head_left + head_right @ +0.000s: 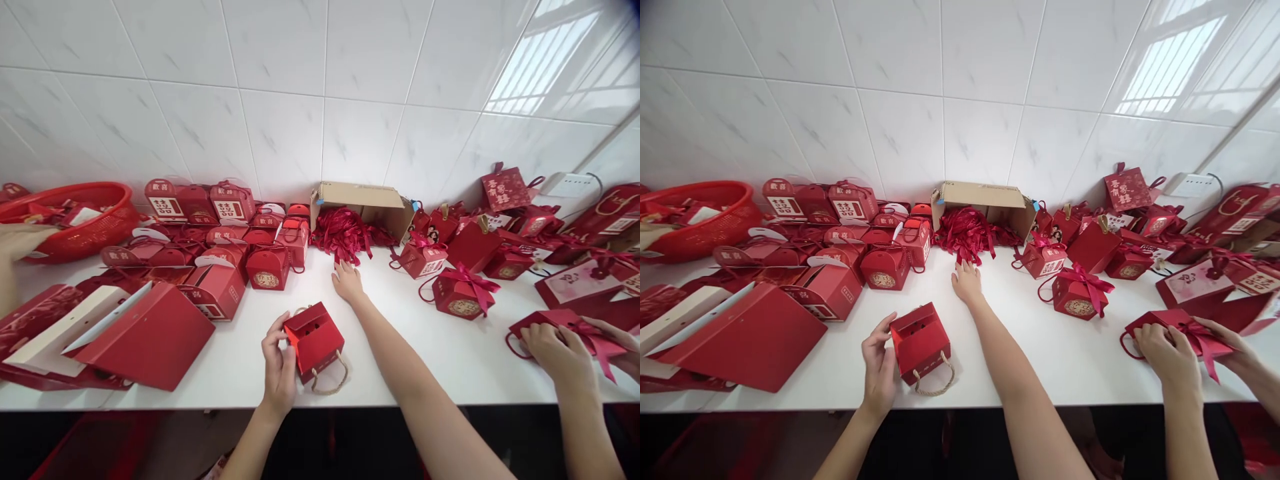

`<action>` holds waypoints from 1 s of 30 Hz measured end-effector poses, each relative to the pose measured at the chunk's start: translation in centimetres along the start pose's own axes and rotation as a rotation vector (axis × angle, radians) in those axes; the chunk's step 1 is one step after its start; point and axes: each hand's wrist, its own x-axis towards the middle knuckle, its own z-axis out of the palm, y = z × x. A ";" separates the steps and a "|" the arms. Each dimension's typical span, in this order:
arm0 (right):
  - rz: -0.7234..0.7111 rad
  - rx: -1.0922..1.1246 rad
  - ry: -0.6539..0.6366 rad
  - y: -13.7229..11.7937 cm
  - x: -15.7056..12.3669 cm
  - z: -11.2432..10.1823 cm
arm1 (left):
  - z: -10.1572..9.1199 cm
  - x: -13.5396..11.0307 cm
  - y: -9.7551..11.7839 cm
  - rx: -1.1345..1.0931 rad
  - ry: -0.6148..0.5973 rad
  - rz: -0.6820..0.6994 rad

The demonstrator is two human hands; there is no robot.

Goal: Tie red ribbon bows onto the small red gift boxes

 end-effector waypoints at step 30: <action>-0.444 0.640 -0.447 -5.9 -12.8 -12.0 | -0.4 3.4 4.2 0.158 -0.492 -0.029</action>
